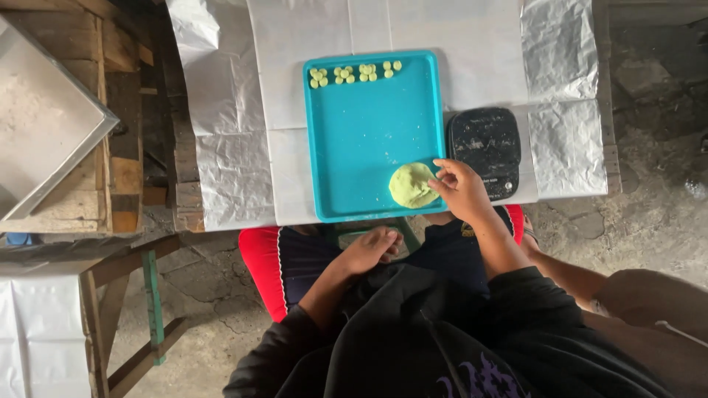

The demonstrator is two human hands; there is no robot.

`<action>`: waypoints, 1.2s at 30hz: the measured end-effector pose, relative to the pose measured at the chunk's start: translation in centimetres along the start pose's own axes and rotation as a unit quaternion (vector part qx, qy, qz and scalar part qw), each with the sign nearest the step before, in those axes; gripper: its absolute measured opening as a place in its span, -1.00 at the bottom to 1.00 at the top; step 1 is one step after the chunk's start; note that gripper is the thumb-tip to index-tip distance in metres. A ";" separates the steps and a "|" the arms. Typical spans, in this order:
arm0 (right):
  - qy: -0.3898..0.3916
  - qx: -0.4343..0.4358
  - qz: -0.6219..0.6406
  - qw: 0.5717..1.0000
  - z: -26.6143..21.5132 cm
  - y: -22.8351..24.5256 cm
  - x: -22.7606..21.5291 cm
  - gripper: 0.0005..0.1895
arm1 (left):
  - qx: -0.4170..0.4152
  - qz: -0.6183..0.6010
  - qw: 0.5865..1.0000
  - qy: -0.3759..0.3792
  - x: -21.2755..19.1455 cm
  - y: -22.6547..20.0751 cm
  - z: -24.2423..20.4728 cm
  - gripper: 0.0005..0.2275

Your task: The person sits on the floor and repeatedly pinches small portions of a light green dough mass, rolls them into small balls between their palms, and places them in a row on a blue tray. A digital scale and a metal baking pan are visible on the table.

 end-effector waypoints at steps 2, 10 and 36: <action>0.063 -0.096 -0.060 0.992 -1.3 3.9 -1.0 -0.57 | 0.106 0.083 0.988 -0.078 -0.7 -1.8 0.3 -0.63; 0.068 -0.268 -0.342 0.898 -1.5 1.2 2.1 -0.87 | 0.149 0.499 0.805 -0.285 0.6 -9.2 6.5 -0.30; 0.061 0.080 0.285 0.953 -7.6 7.7 1.0 -0.70 | 0.167 -0.243 0.939 -0.176 1.9 -8.0 -3.2 -0.64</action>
Point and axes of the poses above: each hand's wrist, its own z-axis towards the middle knuckle, its own x-axis out of the palm, y = z × x, the point moved 5 cm from there along z, towards the middle knuckle, and after that the axes turned 1 degree about -x, right-handed, at the moved point
